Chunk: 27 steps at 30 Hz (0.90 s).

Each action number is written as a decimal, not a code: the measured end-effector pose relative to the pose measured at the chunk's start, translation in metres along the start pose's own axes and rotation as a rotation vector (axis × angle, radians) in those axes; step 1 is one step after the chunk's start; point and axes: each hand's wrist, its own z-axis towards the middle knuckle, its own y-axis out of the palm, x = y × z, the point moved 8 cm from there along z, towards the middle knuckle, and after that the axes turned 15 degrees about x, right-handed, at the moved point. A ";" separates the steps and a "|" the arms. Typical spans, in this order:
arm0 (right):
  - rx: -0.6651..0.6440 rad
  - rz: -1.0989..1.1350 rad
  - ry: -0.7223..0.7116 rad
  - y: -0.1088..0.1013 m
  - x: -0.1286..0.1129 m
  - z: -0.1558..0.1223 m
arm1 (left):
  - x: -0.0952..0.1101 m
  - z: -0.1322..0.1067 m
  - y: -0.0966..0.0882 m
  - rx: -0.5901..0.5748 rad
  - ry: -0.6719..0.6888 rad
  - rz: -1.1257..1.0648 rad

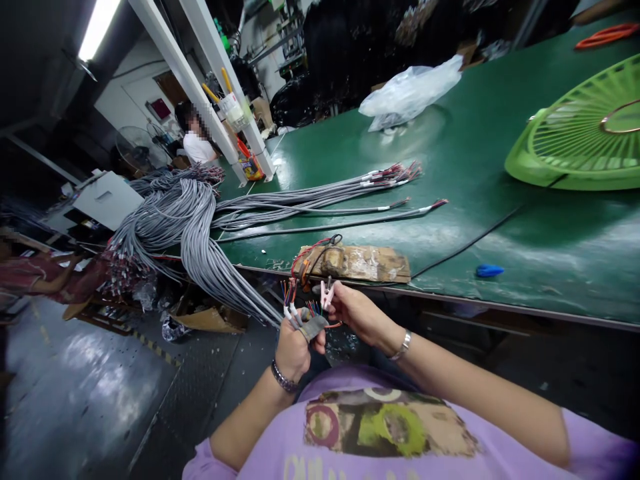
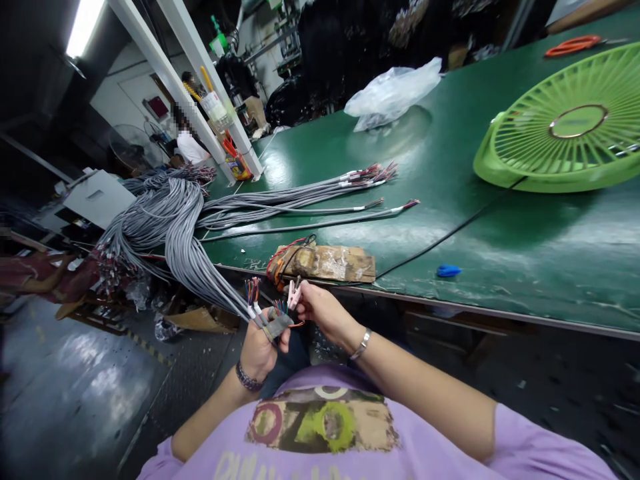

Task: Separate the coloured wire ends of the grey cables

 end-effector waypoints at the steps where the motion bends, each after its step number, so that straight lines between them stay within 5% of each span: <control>1: -0.023 0.067 0.077 0.003 0.005 0.000 | -0.001 0.000 0.000 0.005 -0.003 0.003; 9: 0.059 0.281 0.183 0.004 0.009 0.005 | -0.006 0.001 0.003 -0.019 0.007 0.024; 19: -0.098 0.230 0.319 0.011 0.014 -0.010 | -0.001 -0.011 -0.012 0.084 0.061 -0.005; 27: -0.036 0.194 0.157 0.007 0.006 -0.008 | -0.002 -0.013 -0.016 0.185 0.118 -0.007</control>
